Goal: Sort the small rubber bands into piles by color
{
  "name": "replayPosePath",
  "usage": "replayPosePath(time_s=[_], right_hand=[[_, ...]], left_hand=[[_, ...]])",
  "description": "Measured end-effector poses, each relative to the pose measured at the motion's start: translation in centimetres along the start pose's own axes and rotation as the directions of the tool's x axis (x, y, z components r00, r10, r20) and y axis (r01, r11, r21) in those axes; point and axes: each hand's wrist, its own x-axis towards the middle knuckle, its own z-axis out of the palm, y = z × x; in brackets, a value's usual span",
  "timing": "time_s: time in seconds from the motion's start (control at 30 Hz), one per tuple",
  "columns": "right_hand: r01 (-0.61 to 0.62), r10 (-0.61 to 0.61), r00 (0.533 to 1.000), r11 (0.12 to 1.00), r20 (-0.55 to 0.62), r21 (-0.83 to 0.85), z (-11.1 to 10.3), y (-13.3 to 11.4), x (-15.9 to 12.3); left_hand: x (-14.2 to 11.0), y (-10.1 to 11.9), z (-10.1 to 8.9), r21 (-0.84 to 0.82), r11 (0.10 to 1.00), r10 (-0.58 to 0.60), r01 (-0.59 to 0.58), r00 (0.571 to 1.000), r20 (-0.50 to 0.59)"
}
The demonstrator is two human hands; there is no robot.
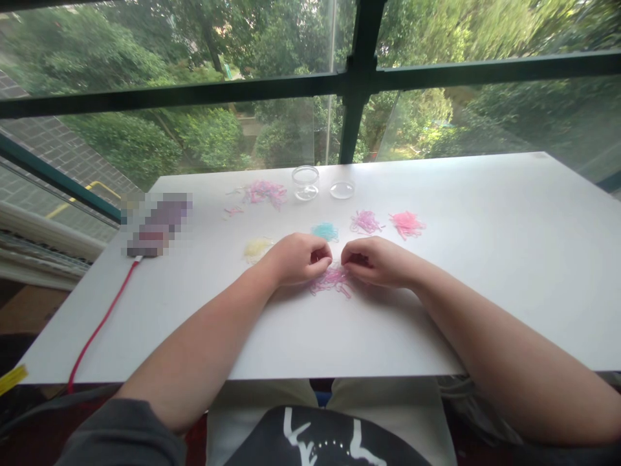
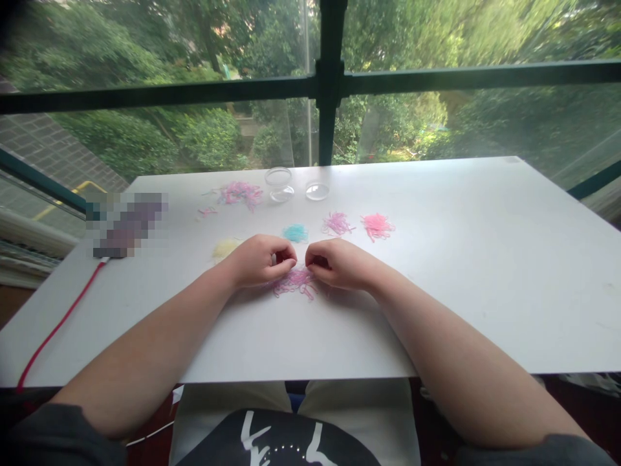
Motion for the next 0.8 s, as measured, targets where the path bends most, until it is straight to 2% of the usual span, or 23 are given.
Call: replayPosePath(time_s=[0.37,0.67,0.8], right_hand=[[-0.023,0.024,0.999,0.999,-0.024,0.05,-0.08,0.42,-0.01],[-0.008,0.009,0.998,1.0,-0.058,0.012,0.14,0.49,0.12],[-0.016,0.019,0.997,0.999,-0.071,0.035,0.35,0.71,0.19]], left_hand=[[-0.01,-0.01,0.11,-0.006,1.0,0.007,-0.007,1.0,0.005],[-0.04,0.2,0.09,-0.009,1.0,0.006,-0.006,1.0,0.015],[-0.07,0.2,0.23,-0.041,0.999,0.013,-0.014,1.0,-0.017]])
